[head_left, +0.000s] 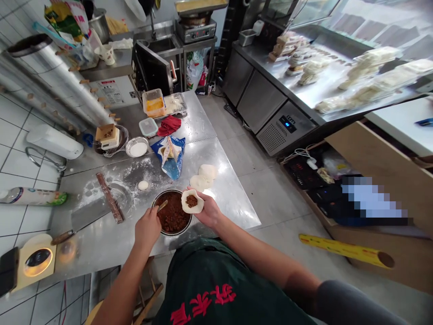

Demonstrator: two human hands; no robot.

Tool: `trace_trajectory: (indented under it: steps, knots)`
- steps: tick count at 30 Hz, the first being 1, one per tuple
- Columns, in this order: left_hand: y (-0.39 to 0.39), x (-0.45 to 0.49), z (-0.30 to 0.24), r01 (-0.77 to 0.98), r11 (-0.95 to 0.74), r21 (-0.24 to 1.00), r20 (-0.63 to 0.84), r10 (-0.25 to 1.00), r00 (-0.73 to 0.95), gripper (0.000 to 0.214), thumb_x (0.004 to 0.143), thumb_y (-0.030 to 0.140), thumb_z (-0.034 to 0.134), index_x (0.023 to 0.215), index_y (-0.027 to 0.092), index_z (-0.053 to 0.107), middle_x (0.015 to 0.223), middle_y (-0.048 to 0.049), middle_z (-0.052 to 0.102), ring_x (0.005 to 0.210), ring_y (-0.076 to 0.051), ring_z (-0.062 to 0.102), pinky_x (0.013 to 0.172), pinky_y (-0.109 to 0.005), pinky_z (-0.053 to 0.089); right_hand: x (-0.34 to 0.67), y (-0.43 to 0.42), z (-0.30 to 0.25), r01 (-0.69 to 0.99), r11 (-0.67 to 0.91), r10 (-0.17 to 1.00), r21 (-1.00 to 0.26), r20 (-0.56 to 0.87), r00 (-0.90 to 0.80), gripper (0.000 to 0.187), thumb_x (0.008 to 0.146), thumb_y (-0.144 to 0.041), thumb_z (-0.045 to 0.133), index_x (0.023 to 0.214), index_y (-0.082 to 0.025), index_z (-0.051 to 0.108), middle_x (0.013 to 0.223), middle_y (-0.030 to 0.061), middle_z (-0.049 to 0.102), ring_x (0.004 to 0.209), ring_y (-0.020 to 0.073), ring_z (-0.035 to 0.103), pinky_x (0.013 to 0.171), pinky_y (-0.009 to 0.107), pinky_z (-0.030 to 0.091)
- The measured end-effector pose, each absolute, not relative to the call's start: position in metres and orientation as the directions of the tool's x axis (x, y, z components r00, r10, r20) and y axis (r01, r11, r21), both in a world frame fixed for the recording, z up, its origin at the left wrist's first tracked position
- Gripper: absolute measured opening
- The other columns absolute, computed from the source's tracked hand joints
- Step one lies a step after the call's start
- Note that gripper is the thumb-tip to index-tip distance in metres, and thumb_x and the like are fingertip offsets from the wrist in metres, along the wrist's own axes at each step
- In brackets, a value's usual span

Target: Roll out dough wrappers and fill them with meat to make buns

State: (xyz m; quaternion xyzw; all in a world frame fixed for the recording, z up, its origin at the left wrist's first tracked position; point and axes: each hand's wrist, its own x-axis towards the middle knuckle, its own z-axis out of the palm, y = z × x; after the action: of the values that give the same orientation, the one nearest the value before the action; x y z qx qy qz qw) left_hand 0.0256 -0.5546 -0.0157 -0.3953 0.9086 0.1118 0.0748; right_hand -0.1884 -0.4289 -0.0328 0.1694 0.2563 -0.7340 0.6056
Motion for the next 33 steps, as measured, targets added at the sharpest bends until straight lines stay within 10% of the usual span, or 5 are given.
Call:
trace_trajectory:
  steps: [6,33]
  knots:
    - [-0.556,0.015,-0.074,-0.727,0.686,-0.025,-0.420,-0.668,-0.615,0.046,0.098,0.014,0.040,0.138,0.021,0.061,0.118,-0.0133,0.068,0.094,-0.023,0.072,0.079,-0.033,0.055,-0.172,-0.393,-0.081,0.985,-0.123,-0.707,-0.120,-0.686,-0.172,0.037,0.082,-0.030,0.052,0.108,-0.009,0.069,0.099,0.0164,0.077,0.096,0.0263,0.074,0.088,0.037,0.058]
    - [-0.508,-0.010,-0.097,-0.719,0.592,0.365,-0.533,-0.500,-0.683,0.041,0.098,0.019,0.045,0.129,0.027,0.071,0.128,-0.0066,0.073,0.117,-0.021,0.068,0.105,-0.033,0.049,-0.152,-0.385,-0.121,0.963,-0.181,-0.708,-0.201,-0.653,-0.269,0.032,0.077,-0.033,0.051,0.094,-0.015,0.072,0.092,0.0125,0.077,0.092,0.0253,0.070,0.085,0.036,0.056]
